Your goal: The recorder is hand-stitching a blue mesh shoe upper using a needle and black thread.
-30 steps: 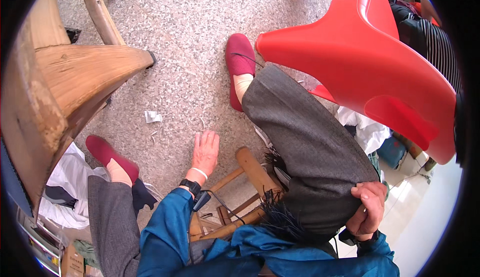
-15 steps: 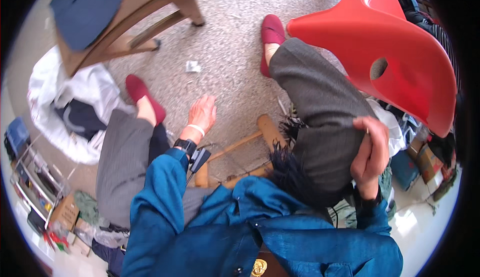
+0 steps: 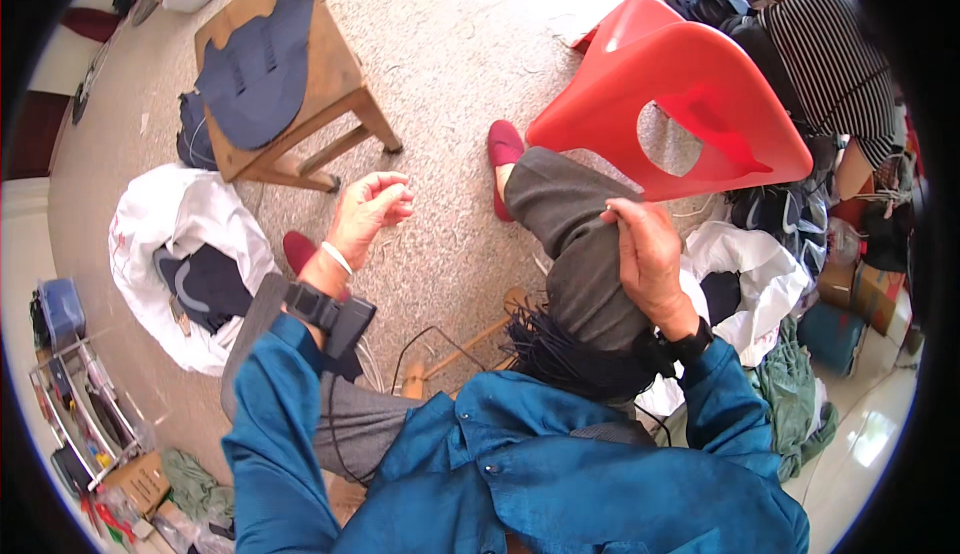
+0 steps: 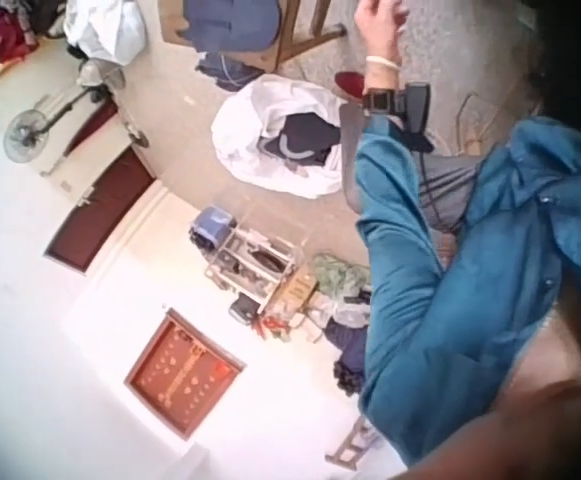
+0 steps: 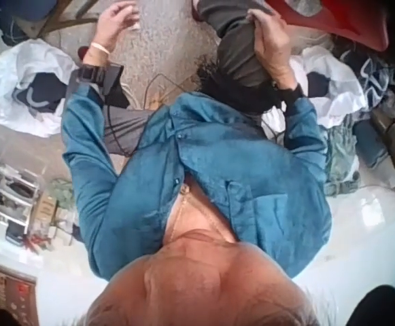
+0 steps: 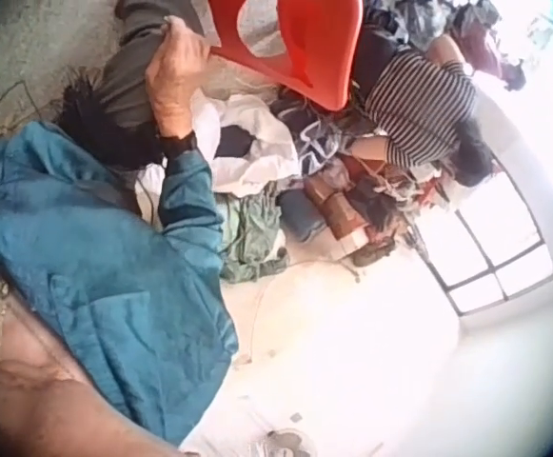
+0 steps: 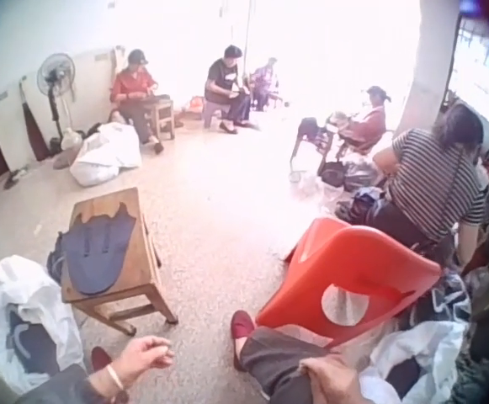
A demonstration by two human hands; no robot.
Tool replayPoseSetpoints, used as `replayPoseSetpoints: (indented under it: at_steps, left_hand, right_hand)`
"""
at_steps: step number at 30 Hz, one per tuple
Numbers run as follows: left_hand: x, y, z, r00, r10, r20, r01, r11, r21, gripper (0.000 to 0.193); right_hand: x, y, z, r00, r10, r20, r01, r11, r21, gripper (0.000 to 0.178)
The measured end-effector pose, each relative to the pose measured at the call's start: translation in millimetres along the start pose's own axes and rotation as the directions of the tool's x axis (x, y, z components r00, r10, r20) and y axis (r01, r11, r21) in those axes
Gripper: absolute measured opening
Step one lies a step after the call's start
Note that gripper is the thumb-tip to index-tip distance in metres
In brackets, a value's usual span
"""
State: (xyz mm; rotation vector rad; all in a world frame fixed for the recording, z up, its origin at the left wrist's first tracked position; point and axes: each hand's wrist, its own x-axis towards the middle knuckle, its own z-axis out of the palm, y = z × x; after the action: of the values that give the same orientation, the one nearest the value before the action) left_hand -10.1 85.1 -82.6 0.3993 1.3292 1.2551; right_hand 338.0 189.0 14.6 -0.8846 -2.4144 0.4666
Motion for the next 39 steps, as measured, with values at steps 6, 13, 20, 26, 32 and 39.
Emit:
replayPoseSetpoints:
  at_steps: [6,13,20,26,32,39]
  left_hand:
    - [68.3,79.4,33.8,0.888,-0.121,0.443,-0.353,0.440,0.826,0.030]
    - [222.4,-34.5,58.9,0.890,0.289,0.354,-0.433,0.286,0.855,0.018]
    - [299.1,-196.0,-14.4,0.924,0.383,0.009,-0.154,0.349,0.924,0.025]
    - [340.1,-210.9,-22.3,0.943,0.329,0.044,-0.181,0.396,0.900,0.027]
    - [305.0,-199.8,-20.2,0.928,0.342,0.149,-0.238,0.235,0.942,0.013]
    - [82.9,-204.8,-22.6,0.904,-0.279,0.323,0.071,0.845,0.530,0.017]
  right_hand:
    - [5.3,7.4,-4.8,0.997,0.031,0.064,-0.032,0.999,0.015,0.032]
    - [0.5,18.9,-8.2,0.983,0.049,0.179,-0.049,0.999,-0.004,0.049]
    - [7.9,22.4,-16.0,0.923,0.215,0.319,-0.191,0.976,-0.105,0.043]
    - [26.8,20.3,-8.9,0.900,0.254,0.355,-0.197,0.962,-0.190,0.041]
    - [26.7,20.3,-10.4,0.919,0.213,0.333,-0.175,0.974,-0.143,0.038]
    - [18.1,14.3,-3.1,0.975,0.087,0.207,-0.078,0.996,-0.051,0.039]
